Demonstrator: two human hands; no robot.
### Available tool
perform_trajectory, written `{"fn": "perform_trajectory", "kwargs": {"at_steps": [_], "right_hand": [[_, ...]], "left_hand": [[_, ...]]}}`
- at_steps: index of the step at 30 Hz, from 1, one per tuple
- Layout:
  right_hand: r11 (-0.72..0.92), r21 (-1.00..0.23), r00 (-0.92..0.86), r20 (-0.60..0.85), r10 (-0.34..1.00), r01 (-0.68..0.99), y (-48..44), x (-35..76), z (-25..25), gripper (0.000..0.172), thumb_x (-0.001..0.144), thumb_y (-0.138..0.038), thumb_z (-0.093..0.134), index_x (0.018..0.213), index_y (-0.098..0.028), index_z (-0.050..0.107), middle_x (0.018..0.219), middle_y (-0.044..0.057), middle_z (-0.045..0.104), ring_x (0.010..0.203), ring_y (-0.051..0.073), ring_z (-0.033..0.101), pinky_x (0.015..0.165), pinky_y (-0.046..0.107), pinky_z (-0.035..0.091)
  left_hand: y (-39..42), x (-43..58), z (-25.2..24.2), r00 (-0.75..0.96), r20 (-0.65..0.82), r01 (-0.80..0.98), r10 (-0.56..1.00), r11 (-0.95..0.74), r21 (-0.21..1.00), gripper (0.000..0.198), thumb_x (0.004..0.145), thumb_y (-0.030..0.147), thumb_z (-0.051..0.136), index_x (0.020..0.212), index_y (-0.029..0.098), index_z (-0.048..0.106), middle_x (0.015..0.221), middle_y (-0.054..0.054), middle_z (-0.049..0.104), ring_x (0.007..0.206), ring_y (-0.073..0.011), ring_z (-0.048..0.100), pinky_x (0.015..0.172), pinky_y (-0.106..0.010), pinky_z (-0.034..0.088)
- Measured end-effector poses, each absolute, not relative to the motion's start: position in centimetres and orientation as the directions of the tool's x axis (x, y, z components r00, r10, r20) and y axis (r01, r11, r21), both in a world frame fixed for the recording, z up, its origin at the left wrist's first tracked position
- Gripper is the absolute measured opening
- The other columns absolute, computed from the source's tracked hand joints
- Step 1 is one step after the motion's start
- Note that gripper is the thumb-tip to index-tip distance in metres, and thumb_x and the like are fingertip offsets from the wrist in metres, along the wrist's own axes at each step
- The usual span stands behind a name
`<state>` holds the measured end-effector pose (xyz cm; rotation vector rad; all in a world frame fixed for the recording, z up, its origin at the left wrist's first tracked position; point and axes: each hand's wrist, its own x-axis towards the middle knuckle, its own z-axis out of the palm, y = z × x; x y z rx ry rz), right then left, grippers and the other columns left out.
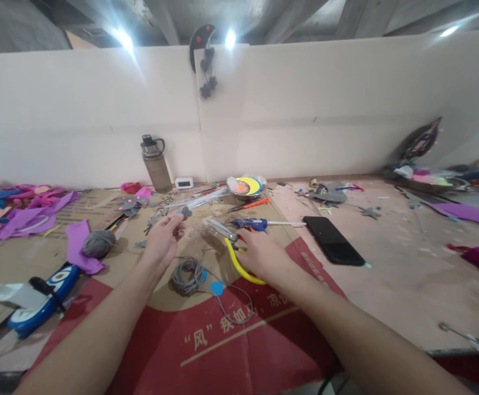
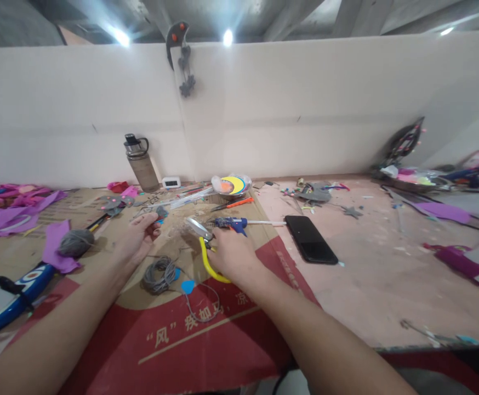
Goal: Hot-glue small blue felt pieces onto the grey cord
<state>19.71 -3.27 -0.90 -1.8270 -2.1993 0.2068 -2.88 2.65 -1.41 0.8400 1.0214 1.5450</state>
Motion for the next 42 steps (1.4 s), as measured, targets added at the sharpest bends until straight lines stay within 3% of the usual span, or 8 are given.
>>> {"fn": "perform_trajectory", "kwargs": {"at_steps": [7, 9, 12, 16, 25, 28, 32, 42], "right_hand": [[0.245, -0.122, -0.234, 0.095, 0.967, 0.962, -3.9, 19.2, -0.8, 0.028, 0.083, -0.025, 0.053, 0.106, -0.013, 0.065, 0.103, 0.02, 0.067, 0.098, 0.032, 0.062, 0.081, 0.039, 0.045], [0.308, -0.231, -0.273, 0.174, 0.946, 0.923, -3.9, 19.1, -0.4, 0.024, 0.086, -0.026, 0.052, 0.1, -0.014, 0.067, 0.102, 0.018, 0.067, 0.102, 0.028, 0.06, 0.088, 0.038, 0.043], [0.381, -0.643, -0.246, 0.293, 0.924, 0.664, -3.4, 18.6, 0.1, 0.028, 0.093, -0.034, 0.043, 0.093, -0.017, 0.066, 0.088, 0.007, 0.066, 0.085, 0.017, 0.059, 0.079, 0.029, 0.044], [0.131, -0.968, -0.192, 0.09, 0.977, 0.213, -2.6, 17.5, 0.5, 0.04, 0.091, -0.05, 0.039, 0.076, -0.018, 0.057, 0.055, -0.005, 0.044, 0.049, 0.009, 0.042, 0.049, 0.022, 0.034], [-0.157, -0.983, -0.272, -0.125, 0.954, -0.099, -2.8, 16.9, 0.8, 0.027, 0.072, -0.041, 0.063, 0.067, -0.019, 0.047, 0.048, -0.01, 0.036, 0.043, 0.005, 0.028, 0.042, 0.018, 0.019], [-0.033, -0.998, -0.165, -0.025, 0.986, -0.048, -1.9, 16.8, 0.4, 0.026, 0.074, -0.041, 0.06, 0.066, -0.019, 0.048, 0.049, -0.009, 0.038, 0.043, 0.006, 0.03, 0.044, 0.02, 0.022], [0.128, -0.988, -0.08, 0.122, 0.989, 0.085, -0.9, 16.6, -0.5, 0.025, 0.078, -0.041, 0.054, 0.067, -0.02, 0.051, 0.051, -0.007, 0.043, 0.048, 0.008, 0.036, 0.05, 0.023, 0.028], [0.245, -0.958, -0.005, 0.248, 0.969, 0.151, -1.5, 15.7, -2.0, 0.026, 0.082, -0.039, 0.054, 0.068, -0.017, 0.056, 0.061, -0.004, 0.051, 0.059, 0.011, 0.042, 0.059, 0.024, 0.034]], "left_hand": [[1.3, -2.3, -0.7, -0.225, 0.313, 0.019, 0.923, -0.317, 0.948, 0.017, 0.064, 0.032, 0.08, 0.071, 0.019, 0.072, 0.066, 0.0, 0.062, 0.054, -0.0088, 0.046, 0.054, -0.021, 0.036], [0.5, -2.3, -0.4, -0.193, 0.51, 0.259, 0.838, -0.458, 0.85, 0.009, 0.067, 0.027, 0.078, 0.074, 0.022, 0.075, 0.072, -0.002, 0.065, 0.064, -0.0129, 0.051, 0.064, -0.024, 0.041], [-0.5, -2.4, -0.1, -0.02, 0.659, 0.369, 0.752, -0.607, 0.704, 0.017, 0.064, 0.018, 0.079, 0.078, 0.028, 0.078, 0.083, -0.005, 0.069, 0.079, -0.0188, 0.057, 0.079, -0.029, 0.044], [-0.9, -2.8, 0.2, 0.131, 0.576, 0.323, 0.807, -0.584, 0.744, 0.029, 0.054, 0.011, 0.084, 0.075, 0.03, 0.078, 0.084, -0.007, 0.072, 0.082, -0.0207, 0.061, 0.088, -0.033, 0.042], [-0.9, -2.4, -0.4, 0.251, 0.626, 0.412, 0.738, -0.667, 0.621, 0.015, 0.069, 0.02, 0.077, 0.081, 0.028, 0.078, 0.087, -0.007, 0.073, 0.085, -0.0201, 0.062, 0.088, -0.032, 0.041], [-0.3, -1.7, -0.7, 0.007, 0.549, 0.396, 0.836, -0.506, 0.766, 0.013, 0.076, 0.031, 0.072, 0.086, 0.023, 0.075, 0.078, -0.005, 0.07, 0.072, -0.0173, 0.061, 0.076, -0.03, 0.045], [0.5, -1.0, -1.1, 0.013, 0.239, 0.098, 0.971, -0.239, 0.966, 0.027, 0.075, 0.044, 0.071, 0.072, 0.017, 0.072, 0.068, -0.006, 0.067, 0.056, -0.0145, 0.057, 0.06, -0.028, 0.045], [-0.2, 0.1, -1.4, 0.141, 0.077, -0.031, 0.987, -0.073, 0.997, 0.026, 0.064, 0.035, 0.082, 0.076, 0.015, 0.07, 0.072, -0.004, 0.068, 0.06, -0.0112, 0.058, 0.062, -0.024, 0.044]]}}
